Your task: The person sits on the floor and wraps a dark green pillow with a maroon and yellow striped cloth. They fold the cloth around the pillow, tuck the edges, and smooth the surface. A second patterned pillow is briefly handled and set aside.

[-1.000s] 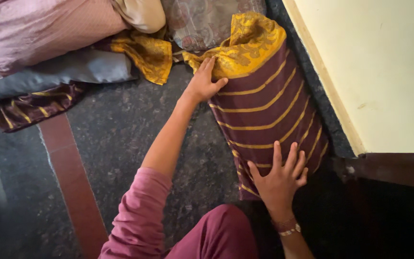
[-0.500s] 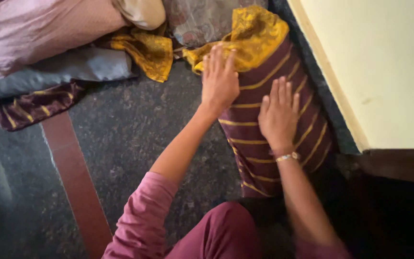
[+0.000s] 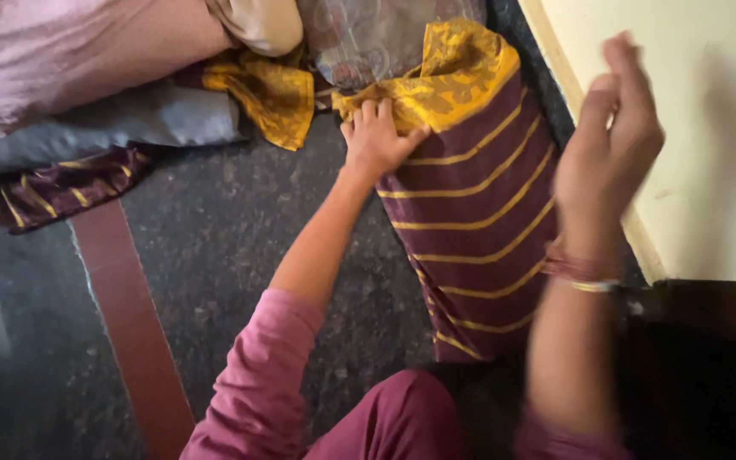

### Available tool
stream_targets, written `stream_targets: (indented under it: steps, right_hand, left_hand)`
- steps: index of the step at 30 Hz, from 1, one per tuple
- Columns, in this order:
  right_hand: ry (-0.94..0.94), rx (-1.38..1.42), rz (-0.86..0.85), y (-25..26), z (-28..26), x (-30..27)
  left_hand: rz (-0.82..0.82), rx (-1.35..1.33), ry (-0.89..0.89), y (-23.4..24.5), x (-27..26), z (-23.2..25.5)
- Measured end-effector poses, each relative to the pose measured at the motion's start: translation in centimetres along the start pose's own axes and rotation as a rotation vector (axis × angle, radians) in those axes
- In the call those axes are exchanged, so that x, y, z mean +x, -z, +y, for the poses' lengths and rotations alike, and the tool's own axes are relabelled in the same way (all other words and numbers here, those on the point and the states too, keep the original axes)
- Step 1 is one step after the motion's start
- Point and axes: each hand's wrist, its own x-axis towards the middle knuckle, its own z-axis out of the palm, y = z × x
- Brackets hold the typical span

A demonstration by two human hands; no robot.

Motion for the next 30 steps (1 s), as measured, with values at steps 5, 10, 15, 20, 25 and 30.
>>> stream_targets:
  steps: [5,10,15,20,25,30]
  right_hand:
    - [0.154,-0.577,-0.178,-12.4,2.8,-8.9]
    - [0.124,-0.418,-0.444,-10.3,2.1,-10.5]
    - [-0.045,-0.400,-0.719,-4.0,-6.9,-2.6]
    - [0.058,-0.477,-0.438,-6.3,-11.8,-3.5]
    - [0.467,-0.438,-0.453,-16.4,-7.8,-12.1]
    - [0.228,-0.530,-0.812,-11.3,-9.7,-6.1]
  left_hand:
    - [0.178,-0.121,-0.078,-2.2,2.2,-3.9]
    - [-0.180,0.014,-0.214,-1.8,-3.7,-8.8]
    - [-0.209,-0.258,0.255,4.3,-10.0,-8.3]
    - [-0.234,-0.206,0.286,7.0,-15.8,-8.6]
    - [-0.176,-0.188,0.161,8.0,-18.9,-8.6]
    - [-0.211,-0.175,0.296,8.9,-20.9,-8.5]
